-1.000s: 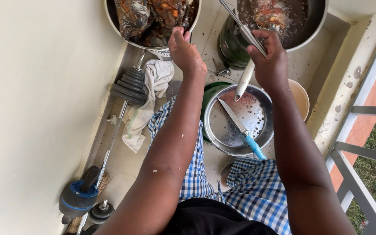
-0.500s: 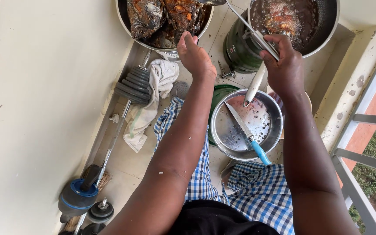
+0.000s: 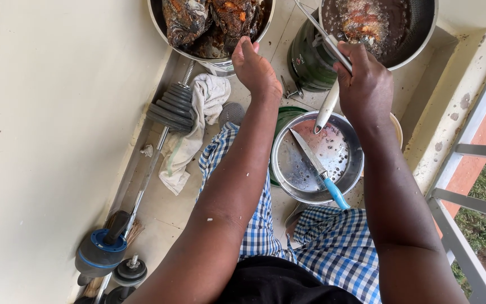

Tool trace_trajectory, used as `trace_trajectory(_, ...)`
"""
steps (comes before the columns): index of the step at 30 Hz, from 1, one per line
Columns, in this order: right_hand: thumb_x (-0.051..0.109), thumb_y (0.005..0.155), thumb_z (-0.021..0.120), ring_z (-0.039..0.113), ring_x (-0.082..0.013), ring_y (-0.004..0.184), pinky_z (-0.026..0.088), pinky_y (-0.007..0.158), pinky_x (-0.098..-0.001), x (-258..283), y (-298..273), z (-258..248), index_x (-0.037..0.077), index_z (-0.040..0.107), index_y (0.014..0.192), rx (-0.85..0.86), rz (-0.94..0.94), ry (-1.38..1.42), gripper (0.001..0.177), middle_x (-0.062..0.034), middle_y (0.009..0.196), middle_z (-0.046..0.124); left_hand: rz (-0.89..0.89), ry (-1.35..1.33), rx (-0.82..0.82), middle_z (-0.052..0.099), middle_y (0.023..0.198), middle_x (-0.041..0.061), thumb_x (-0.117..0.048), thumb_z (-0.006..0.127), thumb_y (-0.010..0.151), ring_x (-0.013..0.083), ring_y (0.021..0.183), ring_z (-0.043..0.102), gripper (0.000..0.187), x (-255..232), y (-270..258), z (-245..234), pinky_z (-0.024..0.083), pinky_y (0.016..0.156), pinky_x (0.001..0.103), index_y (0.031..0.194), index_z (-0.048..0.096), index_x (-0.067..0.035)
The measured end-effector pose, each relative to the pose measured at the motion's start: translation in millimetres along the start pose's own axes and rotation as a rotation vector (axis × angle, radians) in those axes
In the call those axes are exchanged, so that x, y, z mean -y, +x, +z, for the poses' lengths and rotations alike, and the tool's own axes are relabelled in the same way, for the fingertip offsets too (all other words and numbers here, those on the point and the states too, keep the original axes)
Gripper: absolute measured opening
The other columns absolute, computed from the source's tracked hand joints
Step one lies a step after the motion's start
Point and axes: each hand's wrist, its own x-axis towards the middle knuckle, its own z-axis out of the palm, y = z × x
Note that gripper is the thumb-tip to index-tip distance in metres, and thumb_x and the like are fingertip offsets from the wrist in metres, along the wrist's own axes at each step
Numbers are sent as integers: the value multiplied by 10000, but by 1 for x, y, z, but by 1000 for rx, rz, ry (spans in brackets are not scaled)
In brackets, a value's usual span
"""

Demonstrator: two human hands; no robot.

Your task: Fry whole fish in a pot of hot oil on a balcony.

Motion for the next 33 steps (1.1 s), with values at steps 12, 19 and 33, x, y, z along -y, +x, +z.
trace_trajectory(12,111,1079,749,782,-284,1010,619,795,-401,-11,-15,13,22,633,1299,-47,25,150,264,-193,1157,770,14,-18,-3,544,1321,195,-333,525,1040,261,1312,509,504,15,2,2,371,1128,463,1405,471,9)
trace_trajectory(19,107,1117,688,665,-136,691,524,526,-333,-32,-38,16,56,582,1340,-32,384,383,252,-93,966,729,39,6,33,562,1370,214,-310,555,1011,293,1323,534,524,29,4,3,384,1137,477,1402,496,33)
trace_trajectory(33,177,1125,609,433,-106,595,462,594,-298,-91,-134,25,89,580,1352,-249,958,1607,246,4,735,438,-141,221,267,618,1305,113,-362,613,970,218,1203,599,528,41,-3,1,468,941,421,1391,545,-51)
